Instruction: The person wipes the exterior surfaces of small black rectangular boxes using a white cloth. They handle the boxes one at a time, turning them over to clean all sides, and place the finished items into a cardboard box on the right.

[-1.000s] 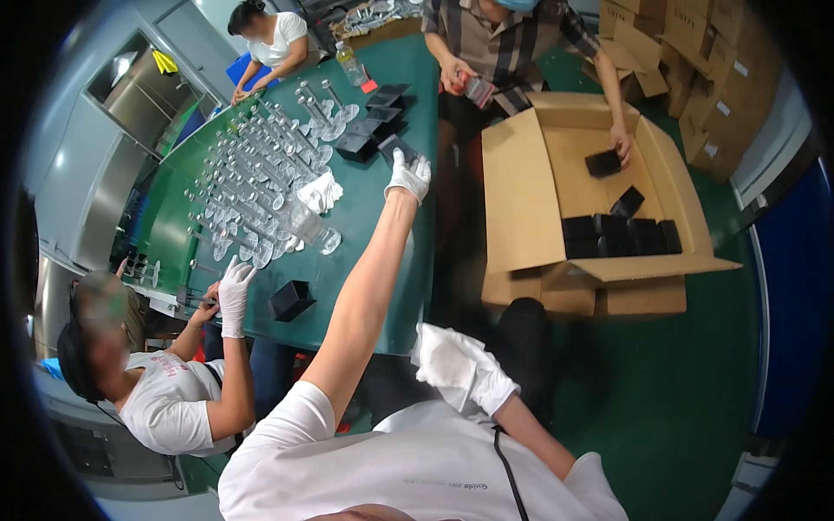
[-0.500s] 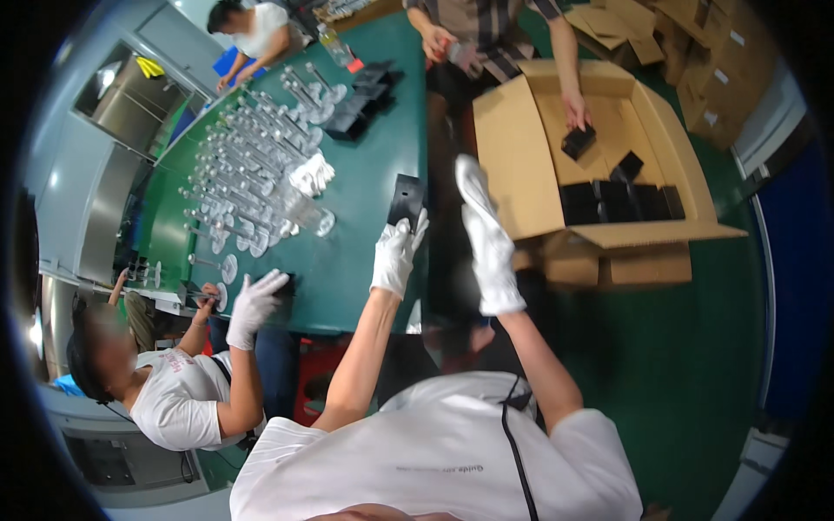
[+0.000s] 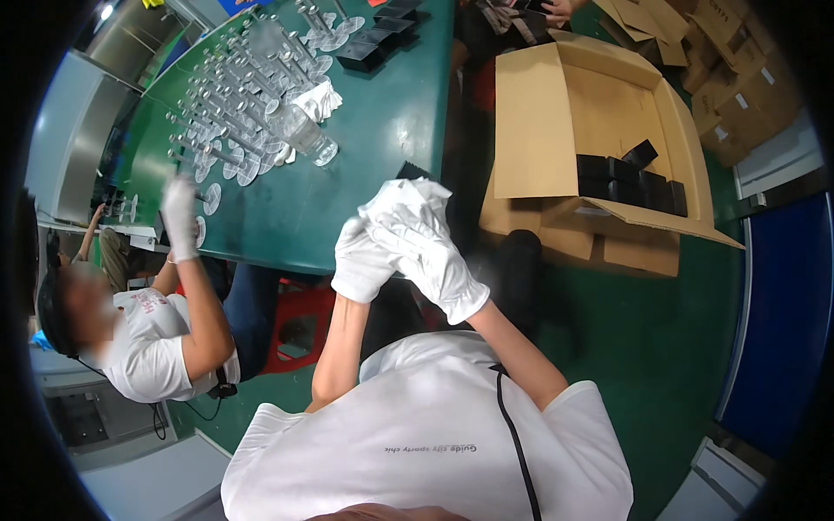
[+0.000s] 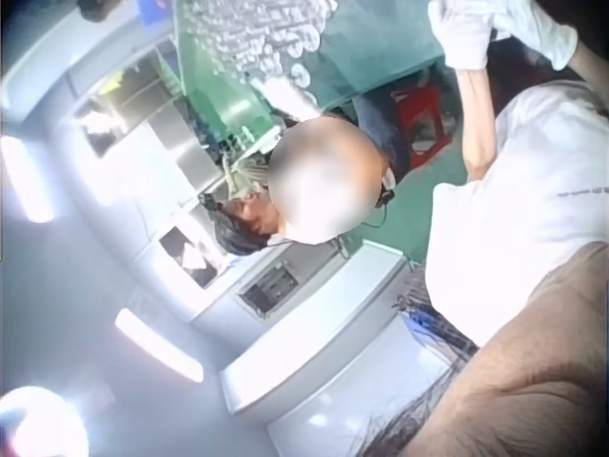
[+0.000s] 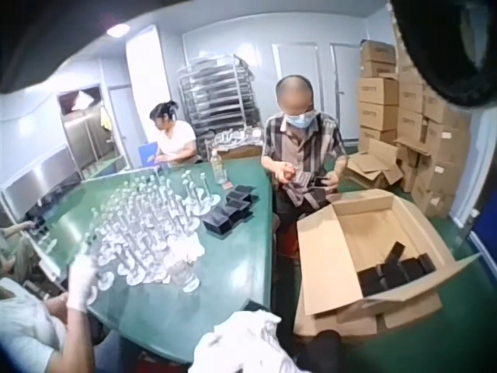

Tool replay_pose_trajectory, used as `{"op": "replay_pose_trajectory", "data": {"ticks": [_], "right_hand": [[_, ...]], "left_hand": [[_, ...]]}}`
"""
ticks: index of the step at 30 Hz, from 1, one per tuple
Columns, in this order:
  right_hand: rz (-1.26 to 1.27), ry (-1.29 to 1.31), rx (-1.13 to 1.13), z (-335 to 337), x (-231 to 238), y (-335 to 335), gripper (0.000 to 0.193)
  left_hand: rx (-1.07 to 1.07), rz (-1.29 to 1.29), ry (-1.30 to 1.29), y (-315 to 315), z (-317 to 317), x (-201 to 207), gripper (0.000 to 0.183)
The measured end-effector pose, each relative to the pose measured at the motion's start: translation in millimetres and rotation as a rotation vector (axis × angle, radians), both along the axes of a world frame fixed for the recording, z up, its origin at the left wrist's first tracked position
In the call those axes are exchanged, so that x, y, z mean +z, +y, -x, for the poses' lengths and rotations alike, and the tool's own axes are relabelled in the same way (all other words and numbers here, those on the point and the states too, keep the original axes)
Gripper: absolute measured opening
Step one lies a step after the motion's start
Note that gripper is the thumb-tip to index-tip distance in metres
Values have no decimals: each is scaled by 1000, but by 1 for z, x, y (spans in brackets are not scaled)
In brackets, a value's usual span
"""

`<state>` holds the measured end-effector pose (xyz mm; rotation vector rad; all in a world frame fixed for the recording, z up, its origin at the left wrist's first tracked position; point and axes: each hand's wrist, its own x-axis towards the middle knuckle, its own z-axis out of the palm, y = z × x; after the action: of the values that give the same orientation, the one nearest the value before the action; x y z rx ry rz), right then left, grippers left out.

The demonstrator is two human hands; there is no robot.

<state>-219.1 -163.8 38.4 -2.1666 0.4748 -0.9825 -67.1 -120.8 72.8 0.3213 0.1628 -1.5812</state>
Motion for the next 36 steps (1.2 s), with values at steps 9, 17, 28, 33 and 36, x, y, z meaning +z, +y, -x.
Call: {"op": "replay_pose_trajectory", "data": {"ticks": [9, 17, 28, 33, 36], "right_hand": [[-1383, -380, -224, 42, -61, -11, 48], [-1520, -764, 225, 49, -36, -52, 73], [-794, -131, -156, 16, 0, -35, 35], [-255, 85, -150, 10, 40, -18, 35], [43, 175, -208, -6, 49, -10, 51]], "left_hand": [[-109, -286, -1270, 29, -20, -82, 26], [79, -41, -1823, 37, -7, -27, 26], [423, 447, -2643, 46, 10, -37, 20], [341, 476, -2715, 51, 8, -46, 24], [231, 408, -2694, 57, 9, -44, 22]]}}
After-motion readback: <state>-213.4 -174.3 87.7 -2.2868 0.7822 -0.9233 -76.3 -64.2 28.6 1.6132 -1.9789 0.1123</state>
